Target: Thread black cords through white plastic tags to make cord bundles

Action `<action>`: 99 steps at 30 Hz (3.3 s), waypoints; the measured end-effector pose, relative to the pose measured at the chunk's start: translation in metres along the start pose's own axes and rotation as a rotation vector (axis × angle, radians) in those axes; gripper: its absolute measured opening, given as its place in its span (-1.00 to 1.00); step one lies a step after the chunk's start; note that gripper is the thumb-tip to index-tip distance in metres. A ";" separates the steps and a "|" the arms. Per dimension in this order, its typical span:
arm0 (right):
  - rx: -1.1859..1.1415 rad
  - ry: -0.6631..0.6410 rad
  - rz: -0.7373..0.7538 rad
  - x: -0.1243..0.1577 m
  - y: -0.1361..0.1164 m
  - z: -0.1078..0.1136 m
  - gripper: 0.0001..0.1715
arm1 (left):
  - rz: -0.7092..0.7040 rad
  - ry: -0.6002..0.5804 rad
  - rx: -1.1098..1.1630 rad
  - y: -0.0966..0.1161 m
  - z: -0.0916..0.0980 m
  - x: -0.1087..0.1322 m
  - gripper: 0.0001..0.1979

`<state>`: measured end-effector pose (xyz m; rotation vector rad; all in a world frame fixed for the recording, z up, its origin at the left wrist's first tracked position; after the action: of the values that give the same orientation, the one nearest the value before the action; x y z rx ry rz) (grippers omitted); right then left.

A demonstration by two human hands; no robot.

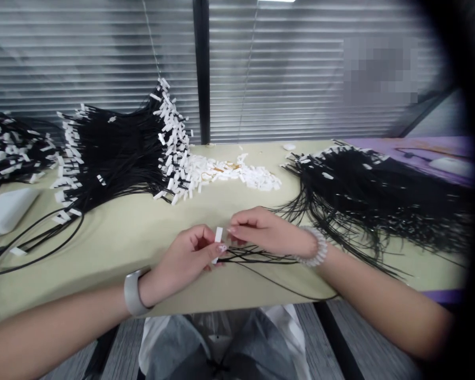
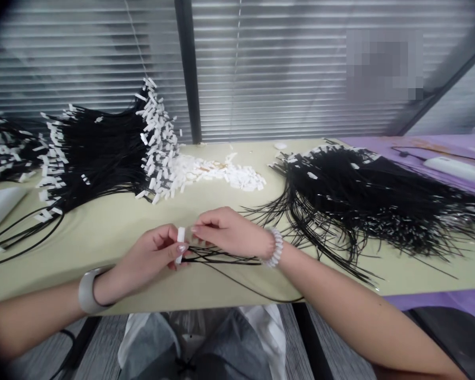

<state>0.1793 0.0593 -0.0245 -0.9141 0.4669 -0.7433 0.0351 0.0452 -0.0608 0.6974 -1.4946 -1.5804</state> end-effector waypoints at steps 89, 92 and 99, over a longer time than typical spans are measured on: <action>0.857 0.079 0.220 0.009 -0.006 -0.001 -0.80 | 0.053 -0.100 0.199 -0.005 0.004 -0.007 -0.81; 0.976 0.386 0.111 0.018 -0.003 0.036 -0.79 | 0.058 -0.069 0.272 -0.005 0.004 -0.008 -0.80; 0.407 1.242 0.222 0.062 -0.010 0.110 -0.79 | 0.051 -0.039 0.259 -0.005 0.004 -0.007 -0.78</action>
<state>0.2881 0.0684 0.0397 0.0879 1.4102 -1.0967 0.0339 0.0528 -0.0661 0.7694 -1.7525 -1.3827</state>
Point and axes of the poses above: each hand's wrist, its own x-axis away from the middle knuckle, its own z-axis out of the back of the hand, y = z × x, the point moved 5 cm from there along -x, towards the middle knuckle, and after that the axes turned 2 degrees about -y, right-handed, at the moved point
